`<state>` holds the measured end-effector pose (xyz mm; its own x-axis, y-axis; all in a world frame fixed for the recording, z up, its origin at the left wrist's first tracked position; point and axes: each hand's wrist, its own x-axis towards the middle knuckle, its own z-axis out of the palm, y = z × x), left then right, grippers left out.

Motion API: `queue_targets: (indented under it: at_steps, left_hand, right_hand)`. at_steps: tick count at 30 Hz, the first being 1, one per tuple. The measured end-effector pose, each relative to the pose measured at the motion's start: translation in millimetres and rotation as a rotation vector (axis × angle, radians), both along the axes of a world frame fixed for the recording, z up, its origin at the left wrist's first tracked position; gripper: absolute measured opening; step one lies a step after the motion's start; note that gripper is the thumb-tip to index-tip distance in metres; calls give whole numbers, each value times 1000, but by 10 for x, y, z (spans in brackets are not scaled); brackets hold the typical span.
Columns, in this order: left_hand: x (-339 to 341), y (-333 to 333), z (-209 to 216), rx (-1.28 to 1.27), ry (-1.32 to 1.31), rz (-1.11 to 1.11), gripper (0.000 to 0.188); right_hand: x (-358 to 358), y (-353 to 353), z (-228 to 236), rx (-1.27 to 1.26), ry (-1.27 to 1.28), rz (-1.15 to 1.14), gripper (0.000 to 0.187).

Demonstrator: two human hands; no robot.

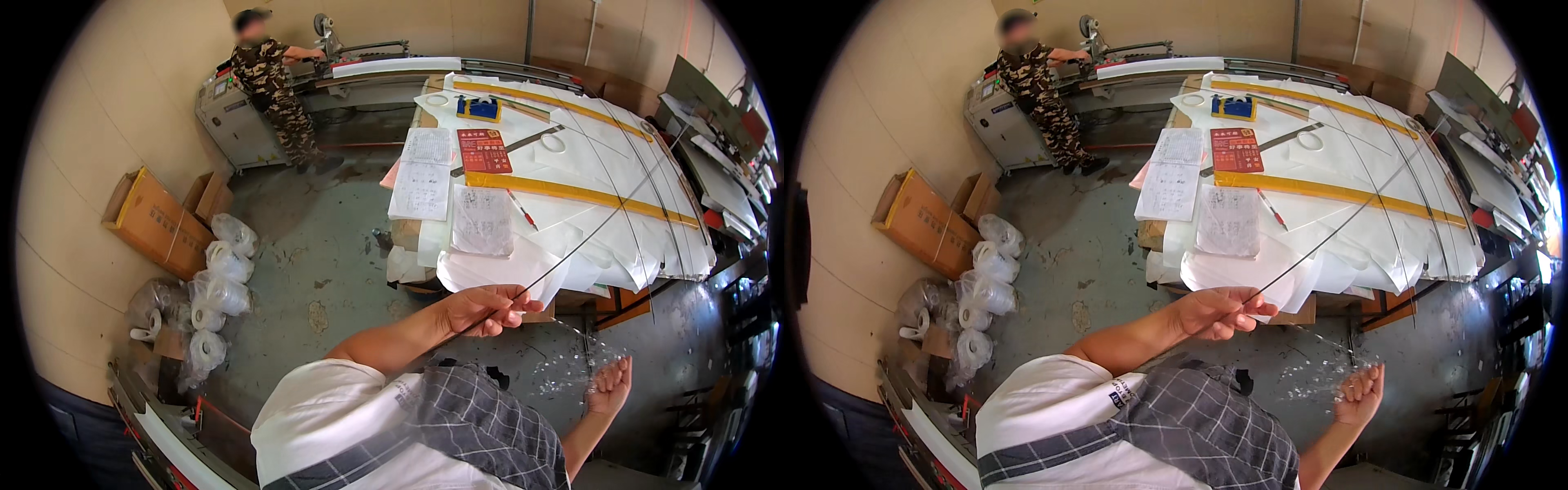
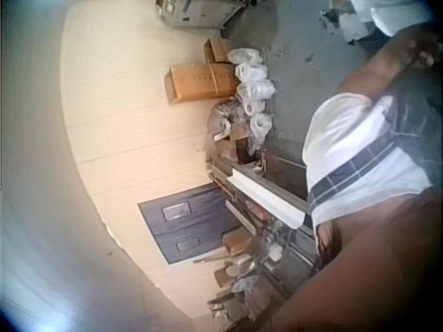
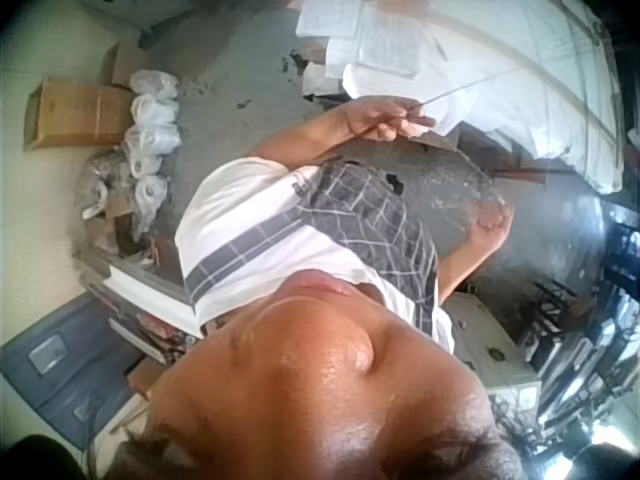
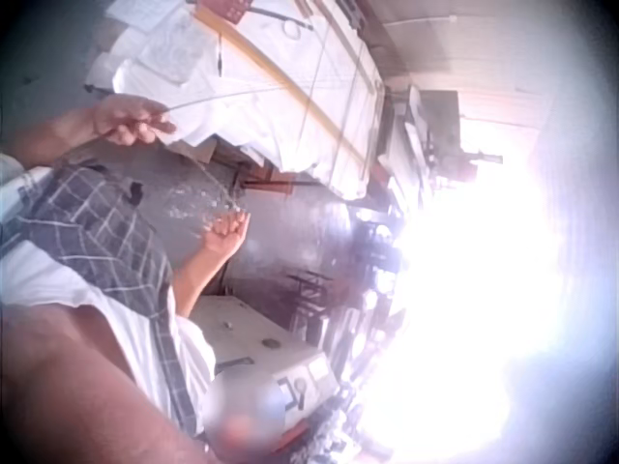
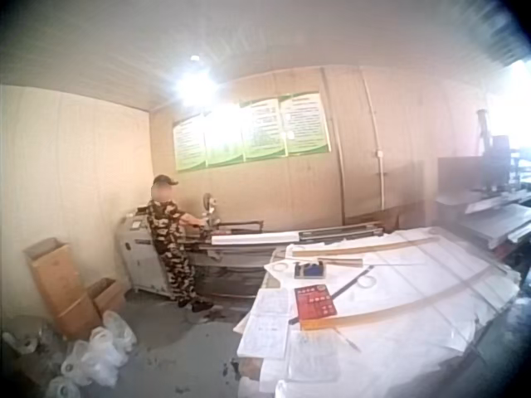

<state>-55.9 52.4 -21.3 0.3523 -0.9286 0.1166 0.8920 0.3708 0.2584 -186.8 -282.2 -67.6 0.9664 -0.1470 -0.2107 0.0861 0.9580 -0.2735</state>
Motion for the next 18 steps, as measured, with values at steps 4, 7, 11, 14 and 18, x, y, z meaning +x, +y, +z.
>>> queue_targets:
  at_steps: [4,7,11,14,18]
  left_hand:
    - [47,18,104,65,-5,119,19]
    - [111,90,85,18,44,206,21]
    - [174,178,-19,-28,53,206,20]
    - [155,158,-48,-57,84,177,17]
    - [81,1,-106,65,69,214,15]
  right_hand:
    - [-192,-359,-34,1,31,-203,30]
    - [-410,-822,-313,-14,-20,-303,28]
    - [-777,-1244,-378,-112,135,-588,26]
    - [-1213,-1938,-808,-237,104,-778,22]
    - [-571,-1236,-331,-515,514,-1063,21]
